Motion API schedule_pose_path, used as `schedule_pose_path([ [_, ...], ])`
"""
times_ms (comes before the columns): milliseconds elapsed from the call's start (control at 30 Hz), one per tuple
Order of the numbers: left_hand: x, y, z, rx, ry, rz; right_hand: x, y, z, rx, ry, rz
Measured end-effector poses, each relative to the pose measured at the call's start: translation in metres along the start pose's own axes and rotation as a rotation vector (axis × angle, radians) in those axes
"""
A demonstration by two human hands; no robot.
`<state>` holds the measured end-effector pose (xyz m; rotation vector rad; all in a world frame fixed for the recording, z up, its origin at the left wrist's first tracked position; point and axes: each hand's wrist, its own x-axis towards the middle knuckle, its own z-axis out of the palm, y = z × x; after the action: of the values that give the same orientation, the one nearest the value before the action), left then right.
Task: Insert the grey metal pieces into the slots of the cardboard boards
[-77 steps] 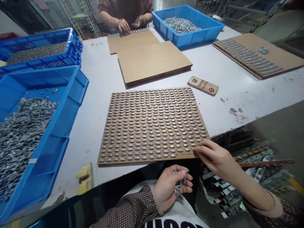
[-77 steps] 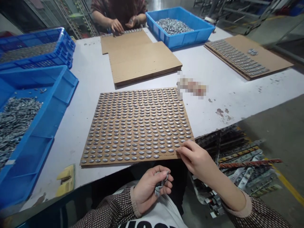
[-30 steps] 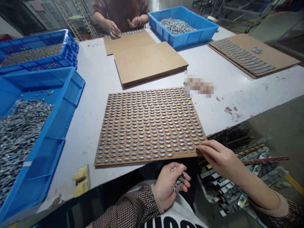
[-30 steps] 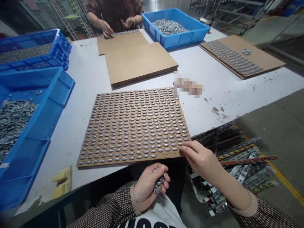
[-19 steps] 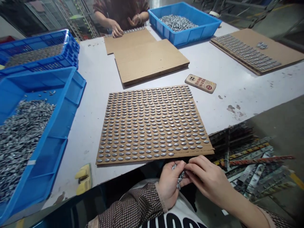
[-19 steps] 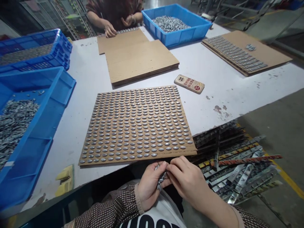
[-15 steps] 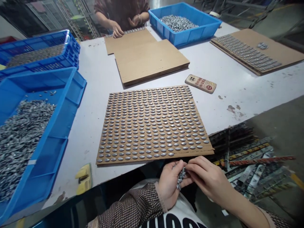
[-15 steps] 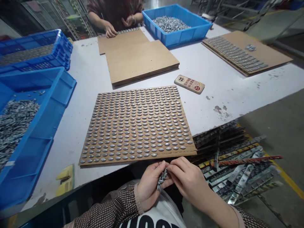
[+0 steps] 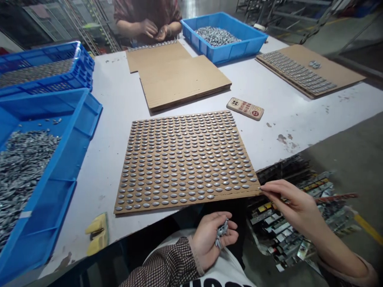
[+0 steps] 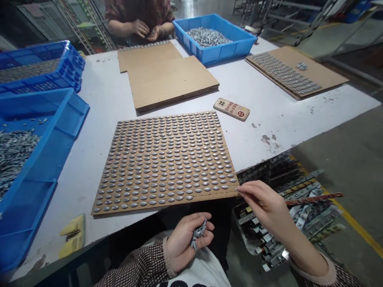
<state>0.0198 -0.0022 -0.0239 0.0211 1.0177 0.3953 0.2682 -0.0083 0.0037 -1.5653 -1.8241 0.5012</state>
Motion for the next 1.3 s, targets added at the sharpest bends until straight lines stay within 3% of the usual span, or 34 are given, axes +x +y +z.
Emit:
schedule_pose_path([
  [200, 0.000, -0.002, 0.002, 0.107, -0.055, 0.031, 0.019, 0.006, 0.001, -0.087, -0.127, -0.154],
  [500, 0.000, 0.002, 0.001, 0.090, -0.077, 0.040, 0.019, 0.010, 0.004, -0.354, -0.126, -0.249],
  [667, -0.003, 0.005, 0.004, 0.097, -0.079, 0.077, 0.016, 0.003, 0.009, -0.515, -0.106, -0.246],
  [867, -0.008, 0.005, 0.005, 0.074, -0.088, 0.102, 0.019, 0.001, 0.007, -0.558, -0.126, -0.235],
  [1033, -0.014, 0.009, 0.006, 0.053, -0.101, 0.134, 0.009, -0.021, 0.007, -0.301, -0.031, -0.150],
  [1200, -0.018, 0.013, 0.005, 0.022, -0.156, 0.156, -0.009, -0.049, 0.034, 0.172, -0.238, -0.071],
  [1300, -0.019, 0.013, 0.004, 0.007, -0.217, 0.136, -0.015, -0.055, 0.053, 0.333, -0.234, -0.049],
])
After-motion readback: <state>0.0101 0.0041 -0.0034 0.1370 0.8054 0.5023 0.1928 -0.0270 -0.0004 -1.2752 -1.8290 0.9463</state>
